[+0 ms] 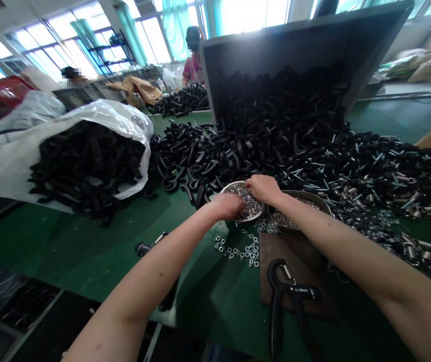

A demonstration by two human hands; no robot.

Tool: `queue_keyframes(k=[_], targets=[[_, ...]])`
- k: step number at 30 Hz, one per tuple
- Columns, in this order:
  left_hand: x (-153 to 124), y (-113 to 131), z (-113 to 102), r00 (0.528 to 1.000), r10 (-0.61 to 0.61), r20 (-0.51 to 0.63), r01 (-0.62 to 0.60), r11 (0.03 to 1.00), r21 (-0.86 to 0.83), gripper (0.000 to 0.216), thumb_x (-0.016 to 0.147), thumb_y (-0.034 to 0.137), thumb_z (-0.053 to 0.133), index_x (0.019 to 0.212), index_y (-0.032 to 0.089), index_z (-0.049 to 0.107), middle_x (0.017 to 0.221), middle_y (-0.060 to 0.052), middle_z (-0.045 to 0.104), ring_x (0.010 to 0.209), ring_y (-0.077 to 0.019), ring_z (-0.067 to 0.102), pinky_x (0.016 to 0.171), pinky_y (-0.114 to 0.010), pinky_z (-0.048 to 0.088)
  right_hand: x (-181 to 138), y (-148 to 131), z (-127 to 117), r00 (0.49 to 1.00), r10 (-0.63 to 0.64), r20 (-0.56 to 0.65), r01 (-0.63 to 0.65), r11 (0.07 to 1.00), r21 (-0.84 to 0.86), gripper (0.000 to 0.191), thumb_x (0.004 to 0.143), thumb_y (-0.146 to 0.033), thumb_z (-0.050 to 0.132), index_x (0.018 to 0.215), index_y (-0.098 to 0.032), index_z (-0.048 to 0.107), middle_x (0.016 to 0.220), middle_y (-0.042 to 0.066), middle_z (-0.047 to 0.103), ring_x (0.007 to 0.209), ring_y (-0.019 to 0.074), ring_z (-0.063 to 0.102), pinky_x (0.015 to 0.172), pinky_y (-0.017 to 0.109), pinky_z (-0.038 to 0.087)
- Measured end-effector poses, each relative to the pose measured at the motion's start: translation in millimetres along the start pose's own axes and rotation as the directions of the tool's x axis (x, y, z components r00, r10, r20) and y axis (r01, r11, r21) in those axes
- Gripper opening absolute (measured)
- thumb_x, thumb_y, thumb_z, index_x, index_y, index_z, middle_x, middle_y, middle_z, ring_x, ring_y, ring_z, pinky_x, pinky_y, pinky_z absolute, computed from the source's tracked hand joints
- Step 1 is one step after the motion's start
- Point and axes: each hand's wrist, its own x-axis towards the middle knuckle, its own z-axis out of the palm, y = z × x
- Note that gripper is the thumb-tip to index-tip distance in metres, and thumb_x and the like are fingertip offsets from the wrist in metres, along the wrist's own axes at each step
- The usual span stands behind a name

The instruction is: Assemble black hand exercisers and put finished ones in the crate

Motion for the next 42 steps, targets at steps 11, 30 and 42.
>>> queue_keyframes(k=[11, 30, 42], targets=[[-29, -4, 19, 0.907, -0.347, -0.237, -0.109, 0.35, -0.93, 0.027, 0.083, 0.016, 0.052, 0.11, 0.016, 0.059, 0.08, -0.002, 0.06, 0.063, -0.0073, 0.053, 0.056, -0.017, 0.041, 16, -15, -4, 0.99, -0.109, 0.093, 0.124, 0.977, -0.175, 0.03, 0.087, -0.016, 0.041, 0.1, -0.015, 0.068, 0.103, 0.015, 0.068, 0.096, 0.0233, 0.062, 0.076, 0.029, 0.044], [-95, 68, 75, 0.926, -0.366, -0.09, -0.08, 0.044, -0.996, 0.022, 0.073, 0.035, 0.068, 0.081, 0.015, 0.063, 0.07, 0.001, 0.059, 0.063, -0.0088, 0.05, 0.058, -0.02, 0.038, -81, 2, -17, 1.0, 0.009, 0.014, -0.016, 0.768, 0.64, 0.031, 0.082, -0.031, 0.053, 0.107, -0.014, 0.057, 0.081, 0.005, 0.069, 0.061, 0.0113, 0.06, 0.059, 0.025, 0.049], [-106, 126, 130, 0.943, -0.294, -0.155, -0.017, 0.423, -0.906, 0.014, 0.078, 0.03, 0.06, 0.077, 0.017, 0.064, 0.074, 0.0, 0.058, 0.071, -0.0131, 0.052, 0.065, -0.024, 0.039, -200, 7, 35, 0.951, 0.147, 0.273, -0.306, 0.592, 0.745, 0.021, 0.083, -0.034, 0.049, 0.079, -0.016, 0.059, 0.058, -0.002, 0.058, 0.047, 0.0106, 0.054, 0.046, 0.022, 0.043]])
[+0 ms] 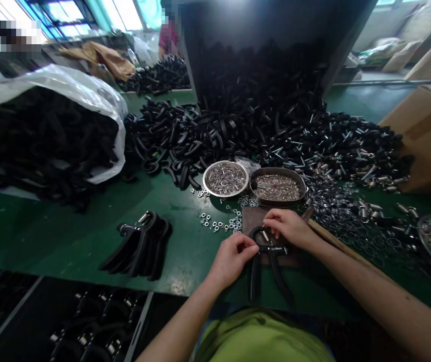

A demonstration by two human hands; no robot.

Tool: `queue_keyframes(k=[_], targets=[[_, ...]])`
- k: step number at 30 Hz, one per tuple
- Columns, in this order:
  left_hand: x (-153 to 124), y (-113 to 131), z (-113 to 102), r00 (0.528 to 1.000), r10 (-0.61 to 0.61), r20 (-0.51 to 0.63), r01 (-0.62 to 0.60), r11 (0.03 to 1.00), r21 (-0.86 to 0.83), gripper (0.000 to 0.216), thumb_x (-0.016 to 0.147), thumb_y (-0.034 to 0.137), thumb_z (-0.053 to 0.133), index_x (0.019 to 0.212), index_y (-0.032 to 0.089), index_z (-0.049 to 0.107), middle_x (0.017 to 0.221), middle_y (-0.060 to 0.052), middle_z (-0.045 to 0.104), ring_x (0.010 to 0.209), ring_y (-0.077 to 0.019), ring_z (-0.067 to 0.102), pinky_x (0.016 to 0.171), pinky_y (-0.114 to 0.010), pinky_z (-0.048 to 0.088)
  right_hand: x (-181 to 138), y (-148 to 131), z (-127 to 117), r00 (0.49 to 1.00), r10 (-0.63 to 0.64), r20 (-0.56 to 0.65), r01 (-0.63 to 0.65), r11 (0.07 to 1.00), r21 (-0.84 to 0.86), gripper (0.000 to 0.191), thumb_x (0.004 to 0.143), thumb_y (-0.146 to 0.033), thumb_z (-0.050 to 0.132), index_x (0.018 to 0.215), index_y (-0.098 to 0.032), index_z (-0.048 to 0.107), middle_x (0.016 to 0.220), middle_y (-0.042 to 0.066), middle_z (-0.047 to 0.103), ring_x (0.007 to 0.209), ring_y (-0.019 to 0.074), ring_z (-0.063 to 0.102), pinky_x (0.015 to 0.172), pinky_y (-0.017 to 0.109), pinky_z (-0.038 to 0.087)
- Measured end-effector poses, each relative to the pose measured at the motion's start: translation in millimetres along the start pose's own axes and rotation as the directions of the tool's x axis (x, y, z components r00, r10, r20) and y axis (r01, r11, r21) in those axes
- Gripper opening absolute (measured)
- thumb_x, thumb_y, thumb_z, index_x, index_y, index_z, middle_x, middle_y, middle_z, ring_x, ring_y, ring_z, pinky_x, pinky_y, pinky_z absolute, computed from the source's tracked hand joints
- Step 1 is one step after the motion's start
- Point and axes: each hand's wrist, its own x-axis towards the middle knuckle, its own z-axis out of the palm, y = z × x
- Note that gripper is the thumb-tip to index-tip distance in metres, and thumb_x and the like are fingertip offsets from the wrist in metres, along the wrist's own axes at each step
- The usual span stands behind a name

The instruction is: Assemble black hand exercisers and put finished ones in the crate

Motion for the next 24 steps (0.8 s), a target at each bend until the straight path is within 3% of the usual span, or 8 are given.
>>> queue_keyframes(k=[5, 8, 11, 17, 20, 24], targets=[[-2, 2, 6, 0.999, 0.012, -0.049, -0.006, 0.994, 0.111, 0.012, 0.08, 0.029, 0.058, 0.077, 0.018, 0.063, 0.075, 0.0, 0.058, 0.071, -0.0135, 0.053, 0.064, -0.024, 0.039, -6, -16, 2, 0.987, -0.16, -0.029, 0.144, 0.941, -0.305, 0.015, 0.085, -0.024, 0.048, 0.077, -0.016, 0.058, 0.067, 0.002, 0.061, 0.06, 0.0133, 0.058, 0.058, 0.024, 0.041], [-1, 8, 9, 0.994, 0.063, -0.087, -0.045, 0.979, 0.2, 0.012, 0.081, 0.027, 0.057, 0.075, 0.018, 0.062, 0.075, 0.0, 0.058, 0.071, -0.0134, 0.053, 0.064, -0.024, 0.038, -15, -24, 7, 0.946, -0.323, 0.014, 0.267, 0.756, -0.597, 0.015, 0.087, -0.017, 0.046, 0.078, -0.015, 0.057, 0.079, 0.007, 0.061, 0.073, 0.0164, 0.057, 0.063, 0.026, 0.037], [1, 12, 12, 0.985, 0.137, -0.102, -0.105, 0.957, 0.271, 0.011, 0.082, 0.025, 0.056, 0.075, 0.019, 0.062, 0.076, 0.0, 0.058, 0.073, -0.0138, 0.053, 0.067, -0.025, 0.039, -21, -24, 14, 0.91, -0.406, 0.085, 0.316, 0.546, -0.776, 0.016, 0.089, -0.016, 0.043, 0.08, -0.015, 0.057, 0.08, 0.007, 0.06, 0.074, 0.0169, 0.055, 0.06, 0.026, 0.033], [4, 15, 17, 0.965, 0.257, -0.054, -0.209, 0.876, 0.435, 0.012, 0.086, 0.026, 0.053, 0.079, 0.019, 0.06, 0.082, -0.003, 0.059, 0.082, -0.0162, 0.054, 0.072, -0.026, 0.041, -23, -15, 19, 0.908, -0.417, -0.033, 0.229, 0.562, -0.795, 0.018, 0.092, -0.024, 0.041, 0.082, -0.016, 0.055, 0.081, 0.005, 0.059, 0.073, 0.0153, 0.055, 0.059, 0.026, 0.031], [1, 15, 19, 0.926, 0.376, 0.02, -0.321, 0.76, 0.564, 0.018, 0.09, 0.028, 0.047, 0.083, 0.019, 0.061, 0.084, -0.005, 0.06, 0.082, -0.0169, 0.053, 0.072, -0.027, 0.041, -25, -16, 18, 0.905, -0.426, -0.017, 0.229, 0.519, -0.824, 0.019, 0.092, -0.022, 0.04, 0.082, -0.016, 0.055, 0.081, 0.005, 0.06, 0.073, 0.0159, 0.056, 0.058, 0.027, 0.029], [-3, 15, 23, 0.882, 0.458, 0.112, -0.399, 0.599, 0.694, 0.026, 0.093, 0.028, 0.038, 0.084, 0.02, 0.06, 0.083, -0.006, 0.061, 0.079, -0.0175, 0.052, 0.069, -0.029, 0.04, -27, -20, 15, 0.917, -0.398, -0.027, 0.209, 0.536, -0.818, 0.022, 0.092, -0.027, 0.039, 0.082, -0.017, 0.057, 0.081, 0.005, 0.062, 0.073, 0.0153, 0.056, 0.057, 0.027, 0.029]])
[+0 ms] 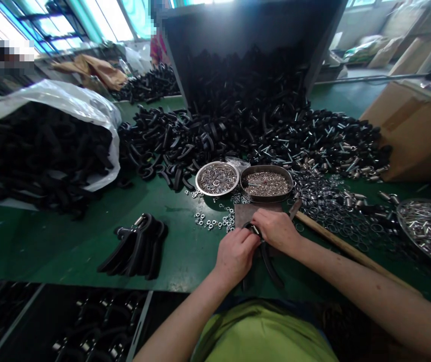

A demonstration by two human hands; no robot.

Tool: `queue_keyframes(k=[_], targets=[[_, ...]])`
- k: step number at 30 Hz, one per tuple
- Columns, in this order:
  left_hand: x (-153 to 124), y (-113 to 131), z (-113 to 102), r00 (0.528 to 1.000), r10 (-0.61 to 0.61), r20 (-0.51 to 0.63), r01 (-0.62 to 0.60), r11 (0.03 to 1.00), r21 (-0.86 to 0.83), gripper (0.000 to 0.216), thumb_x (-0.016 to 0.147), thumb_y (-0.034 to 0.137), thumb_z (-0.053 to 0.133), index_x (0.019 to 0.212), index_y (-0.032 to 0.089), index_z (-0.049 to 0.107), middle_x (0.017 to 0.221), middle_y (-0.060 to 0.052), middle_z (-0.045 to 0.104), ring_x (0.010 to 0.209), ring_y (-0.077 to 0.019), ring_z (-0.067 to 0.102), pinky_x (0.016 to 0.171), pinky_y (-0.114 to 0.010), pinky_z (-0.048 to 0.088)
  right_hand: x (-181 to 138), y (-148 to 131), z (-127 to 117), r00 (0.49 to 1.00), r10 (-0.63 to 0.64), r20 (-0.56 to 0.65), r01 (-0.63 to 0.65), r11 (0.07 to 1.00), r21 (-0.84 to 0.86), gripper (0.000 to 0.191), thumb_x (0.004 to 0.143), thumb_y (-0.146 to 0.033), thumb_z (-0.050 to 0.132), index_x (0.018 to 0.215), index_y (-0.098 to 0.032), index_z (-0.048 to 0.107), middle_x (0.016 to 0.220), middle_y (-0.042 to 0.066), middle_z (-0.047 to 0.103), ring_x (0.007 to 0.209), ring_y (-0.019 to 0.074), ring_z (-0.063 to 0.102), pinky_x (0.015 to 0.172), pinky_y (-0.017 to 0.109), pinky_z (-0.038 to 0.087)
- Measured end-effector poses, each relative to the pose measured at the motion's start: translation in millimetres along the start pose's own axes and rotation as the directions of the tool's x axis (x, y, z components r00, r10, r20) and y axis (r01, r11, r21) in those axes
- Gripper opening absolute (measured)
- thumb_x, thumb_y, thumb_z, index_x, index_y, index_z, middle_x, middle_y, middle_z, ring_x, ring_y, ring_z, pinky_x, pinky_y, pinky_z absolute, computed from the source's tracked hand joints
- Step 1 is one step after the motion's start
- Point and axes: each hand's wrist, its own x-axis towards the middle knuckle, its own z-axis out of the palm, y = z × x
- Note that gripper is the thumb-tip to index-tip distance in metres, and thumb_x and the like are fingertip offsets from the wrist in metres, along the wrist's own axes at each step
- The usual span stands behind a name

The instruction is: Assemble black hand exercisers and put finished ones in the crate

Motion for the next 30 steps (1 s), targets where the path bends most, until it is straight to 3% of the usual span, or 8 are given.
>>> queue_keyframes(k=[4, 8, 11, 14, 17, 22, 26, 30], targets=[[0, 2, 1, 0.999, -0.047, 0.003, 0.047, 0.997, 0.057, 0.023, 0.093, 0.025, 0.038, 0.085, 0.019, 0.059, 0.083, -0.006, 0.06, 0.08, -0.0172, 0.052, 0.068, -0.028, 0.042, 4, -5, -2, 0.999, -0.037, 0.039, 0.039, 0.999, -0.032, 0.02, 0.09, -0.02, 0.041, 0.084, -0.016, 0.059, 0.083, 0.008, 0.063, 0.074, 0.0171, 0.056, 0.058, 0.028, 0.03], [3, 5, -4, 0.995, 0.029, 0.099, -0.051, 0.973, 0.227, 0.023, 0.092, 0.021, 0.039, 0.085, 0.021, 0.06, 0.084, -0.006, 0.061, 0.08, -0.0185, 0.051, 0.067, -0.029, 0.042, 6, -7, -7, 0.998, -0.051, 0.045, 0.052, 0.998, -0.025, 0.024, 0.091, -0.024, 0.04, 0.084, -0.016, 0.061, 0.082, 0.008, 0.064, 0.073, 0.0187, 0.056, 0.058, 0.028, 0.034], [1, 9, -10, 0.988, 0.035, 0.151, -0.078, 0.953, 0.292, 0.02, 0.09, 0.018, 0.041, 0.091, 0.023, 0.06, 0.091, -0.006, 0.061, 0.084, -0.0194, 0.052, 0.066, -0.029, 0.043, -8, 7, -17, 0.999, -0.03, -0.033, 0.03, 1.0, 0.007, 0.025, 0.092, -0.032, 0.042, 0.101, -0.019, 0.061, 0.094, 0.008, 0.065, 0.087, 0.0208, 0.055, 0.069, 0.029, 0.04], [-7, 15, -15, 0.989, 0.005, 0.147, -0.049, 0.954, 0.297, 0.024, 0.089, 0.019, 0.042, 0.108, 0.025, 0.057, 0.102, -0.007, 0.06, 0.091, -0.0204, 0.052, 0.068, -0.029, 0.046, -45, 39, -23, 0.978, 0.152, -0.141, -0.157, 0.987, -0.031, 0.03, 0.089, -0.035, 0.048, 0.112, -0.019, 0.056, 0.104, 0.011, 0.062, 0.097, 0.0237, 0.052, 0.079, 0.034, 0.042], [-19, 22, -17, 0.987, -0.101, 0.122, 0.063, 0.957, 0.282, 0.04, 0.088, 0.024, 0.045, 0.127, 0.027, 0.046, 0.109, -0.009, 0.056, 0.095, -0.0228, 0.054, 0.063, -0.028, 0.048, -90, 72, -15, 0.916, 0.387, -0.11, -0.401, 0.898, -0.183, 0.026, 0.083, -0.041, 0.055, 0.095, -0.017, 0.057, 0.089, 0.013, 0.06, 0.086, 0.0272, 0.055, 0.068, 0.037, 0.044], [-28, 26, -13, 0.934, -0.216, 0.285, 0.137, 0.953, 0.27, 0.06, 0.085, 0.021, 0.045, 0.142, 0.026, 0.027, 0.096, -0.008, 0.058, 0.07, -0.0201, 0.063, 0.052, -0.027, 0.047, -119, 84, -3, 0.873, 0.482, -0.072, -0.481, 0.83, -0.283, 0.022, 0.089, -0.034, 0.043, 0.092, -0.017, 0.056, 0.086, 0.014, 0.063, 0.078, 0.0278, 0.06, 0.062, 0.039, 0.044], [-25, 28, -11, 0.907, -0.248, 0.339, 0.149, 0.944, 0.294, 0.06, 0.084, 0.015, 0.041, 0.142, 0.021, 0.027, 0.101, -0.011, 0.059, 0.07, -0.0201, 0.066, 0.055, -0.027, 0.05, -98, 59, -20, 0.868, 0.491, -0.075, -0.494, 0.869, -0.026, 0.032, 0.093, -0.035, 0.033, 0.114, -0.022, 0.054, 0.103, 0.009, 0.067, 0.079, 0.0249, 0.065, 0.063, 0.037, 0.048], [-23, 30, -12, 0.902, -0.266, 0.339, 0.173, 0.945, 0.279, 0.06, 0.084, 0.014, 0.042, 0.141, 0.021, 0.028, 0.103, -0.011, 0.059, 0.072, -0.0206, 0.066, 0.058, -0.028, 0.052, -79, 32, -28, 0.943, 0.327, -0.067, -0.29, 0.903, 0.316, 0.039, 0.094, -0.029, 0.031, 0.131, -0.026, 0.043, 0.127, 0.004, 0.059, 0.108, 0.0199, 0.06, 0.087, 0.034, 0.049]])
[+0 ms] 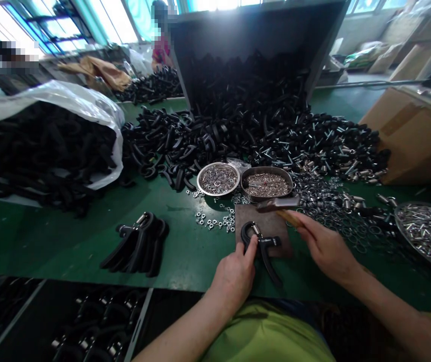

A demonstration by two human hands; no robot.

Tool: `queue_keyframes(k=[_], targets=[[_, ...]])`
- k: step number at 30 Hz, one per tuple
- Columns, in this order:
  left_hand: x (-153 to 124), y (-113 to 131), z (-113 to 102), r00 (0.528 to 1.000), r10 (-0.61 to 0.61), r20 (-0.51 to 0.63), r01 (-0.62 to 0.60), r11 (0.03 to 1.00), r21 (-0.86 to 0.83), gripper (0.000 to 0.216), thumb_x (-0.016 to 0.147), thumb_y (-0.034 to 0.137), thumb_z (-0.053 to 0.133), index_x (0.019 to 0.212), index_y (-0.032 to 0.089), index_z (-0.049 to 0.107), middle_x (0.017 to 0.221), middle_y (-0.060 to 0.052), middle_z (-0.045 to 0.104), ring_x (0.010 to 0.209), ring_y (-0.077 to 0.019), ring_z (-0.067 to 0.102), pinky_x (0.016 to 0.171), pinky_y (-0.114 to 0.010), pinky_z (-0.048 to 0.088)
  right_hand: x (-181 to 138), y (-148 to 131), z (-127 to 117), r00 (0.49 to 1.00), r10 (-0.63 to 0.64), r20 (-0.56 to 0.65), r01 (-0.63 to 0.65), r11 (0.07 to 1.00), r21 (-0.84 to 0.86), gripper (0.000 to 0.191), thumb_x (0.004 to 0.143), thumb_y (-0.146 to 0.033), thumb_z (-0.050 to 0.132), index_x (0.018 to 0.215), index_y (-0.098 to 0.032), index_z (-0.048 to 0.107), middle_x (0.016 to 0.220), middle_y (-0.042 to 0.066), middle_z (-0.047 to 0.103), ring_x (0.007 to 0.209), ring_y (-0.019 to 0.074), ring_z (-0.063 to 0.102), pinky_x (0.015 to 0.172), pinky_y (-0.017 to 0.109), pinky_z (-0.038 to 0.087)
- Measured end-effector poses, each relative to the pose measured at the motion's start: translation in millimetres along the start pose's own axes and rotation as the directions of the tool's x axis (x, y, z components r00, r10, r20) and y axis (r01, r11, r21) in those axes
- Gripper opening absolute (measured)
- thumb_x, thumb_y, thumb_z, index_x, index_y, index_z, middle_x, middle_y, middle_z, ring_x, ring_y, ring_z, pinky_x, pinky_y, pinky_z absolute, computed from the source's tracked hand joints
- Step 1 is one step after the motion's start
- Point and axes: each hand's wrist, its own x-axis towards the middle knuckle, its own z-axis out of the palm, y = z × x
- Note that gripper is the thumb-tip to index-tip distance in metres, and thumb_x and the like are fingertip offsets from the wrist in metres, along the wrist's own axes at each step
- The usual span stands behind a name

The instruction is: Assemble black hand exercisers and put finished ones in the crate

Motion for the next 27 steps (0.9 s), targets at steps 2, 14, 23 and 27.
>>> queue_keyframes(k=[2, 14, 23, 27], targets=[[-1, -1, 0, 1.0, -0.021, -0.011, 0.021, 0.999, -0.025, 0.058, 0.083, 0.013, 0.043, 0.139, 0.021, 0.031, 0.103, -0.01, 0.06, 0.074, -0.02, 0.067, 0.061, -0.028, 0.053, -1, -7, 4, 0.996, -0.032, 0.077, 0.033, 0.999, -0.002, 0.038, 0.094, -0.029, 0.032, 0.128, -0.027, 0.046, 0.125, 0.003, 0.06, 0.103, 0.0207, 0.062, 0.085, 0.037, 0.051], [0, -10, 12, 0.989, -0.116, -0.09, 0.08, 0.94, -0.331, 0.053, 0.08, 0.018, 0.046, 0.131, 0.012, 0.035, 0.107, -0.014, 0.061, 0.085, -0.0248, 0.065, 0.076, -0.036, 0.052, -43, -6, 9, 0.987, -0.14, 0.081, 0.15, 0.981, -0.126, 0.038, 0.094, -0.025, 0.035, 0.131, -0.023, 0.045, 0.104, 0.004, 0.068, 0.08, 0.0163, 0.066, 0.067, 0.029, 0.052], [5, -12, -4, 0.97, -0.167, 0.179, 0.193, 0.074, -0.978, 0.051, 0.082, 0.037, 0.055, 0.13, 0.02, 0.049, 0.091, -0.008, 0.066, 0.062, -0.0151, 0.059, 0.056, -0.027, 0.05, -48, 59, 18, 0.976, -0.123, -0.182, 0.028, 0.891, -0.452, 0.03, 0.089, -0.028, 0.049, 0.114, -0.018, 0.063, 0.093, 0.009, 0.064, 0.086, 0.0232, 0.056, 0.071, 0.035, 0.043], [2, 15, -1, 0.917, -0.127, 0.378, 0.294, -0.426, -0.856, 0.059, 0.079, 0.035, 0.063, 0.133, 0.017, 0.045, 0.121, -0.015, 0.059, 0.086, -0.0194, 0.064, 0.063, -0.027, 0.053, 14, 47, 3, 0.966, -0.149, -0.213, 0.066, 0.934, -0.352, 0.028, 0.091, -0.026, 0.044, 0.101, -0.015, 0.068, 0.097, 0.01, 0.065, 0.094, 0.0224, 0.052, 0.08, 0.035, 0.041]])
